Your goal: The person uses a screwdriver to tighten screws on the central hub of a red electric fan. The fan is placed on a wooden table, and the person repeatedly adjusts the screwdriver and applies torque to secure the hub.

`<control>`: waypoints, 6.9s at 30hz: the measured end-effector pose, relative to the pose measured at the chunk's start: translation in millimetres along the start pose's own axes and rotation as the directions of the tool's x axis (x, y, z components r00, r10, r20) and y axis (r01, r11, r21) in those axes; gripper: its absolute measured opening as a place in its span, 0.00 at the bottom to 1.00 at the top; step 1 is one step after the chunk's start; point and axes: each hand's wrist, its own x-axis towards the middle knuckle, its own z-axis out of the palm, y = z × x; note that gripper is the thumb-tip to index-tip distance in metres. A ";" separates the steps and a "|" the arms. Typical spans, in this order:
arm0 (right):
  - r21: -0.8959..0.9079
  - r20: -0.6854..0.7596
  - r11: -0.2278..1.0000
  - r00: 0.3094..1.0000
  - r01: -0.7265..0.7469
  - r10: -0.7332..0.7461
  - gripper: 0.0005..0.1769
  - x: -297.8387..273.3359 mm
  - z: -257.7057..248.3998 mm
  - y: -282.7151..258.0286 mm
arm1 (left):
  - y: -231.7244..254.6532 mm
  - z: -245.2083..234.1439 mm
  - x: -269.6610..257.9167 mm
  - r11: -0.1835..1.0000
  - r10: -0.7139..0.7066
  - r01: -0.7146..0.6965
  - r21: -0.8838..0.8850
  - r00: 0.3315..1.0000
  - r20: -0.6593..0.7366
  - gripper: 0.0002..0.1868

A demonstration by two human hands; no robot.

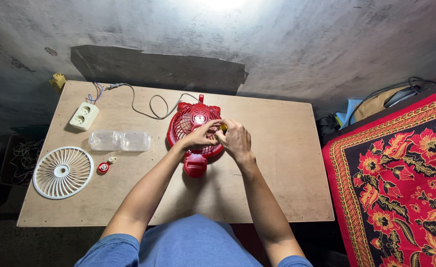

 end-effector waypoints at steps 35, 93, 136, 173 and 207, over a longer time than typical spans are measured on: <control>0.291 -0.012 0.904 0.947 0.311 -0.322 0.29 -2.7 3.6 4.5 | -31.3 -3.9 0.2 0.980 -0.093 0.108 -0.165 0.991 0.093 0.30; 0.337 -0.367 0.916 0.927 0.215 -0.082 0.19 -19.5 47.3 22.2 | -6.9 42.0 -27.2 0.989 -0.036 0.094 0.118 0.906 -0.422 0.35; 0.718 -0.309 0.692 0.924 0.073 0.224 0.22 23.3 -12.5 57.3 | 8.6 34.5 -7.5 0.987 -0.162 0.157 -0.043 0.944 -0.288 0.18; 0.508 -0.140 0.860 0.989 0.033 0.044 0.16 37.6 37.7 127.1 | -35.1 17.3 43.4 0.534 -0.132 0.305 0.789 0.951 -0.278 0.35; -0.272 0.439 0.839 0.836 0.472 -0.328 0.06 75.0 8.9 109.7 | -44.9 18.5 49.6 0.750 -0.093 0.159 0.642 0.986 -0.135 0.34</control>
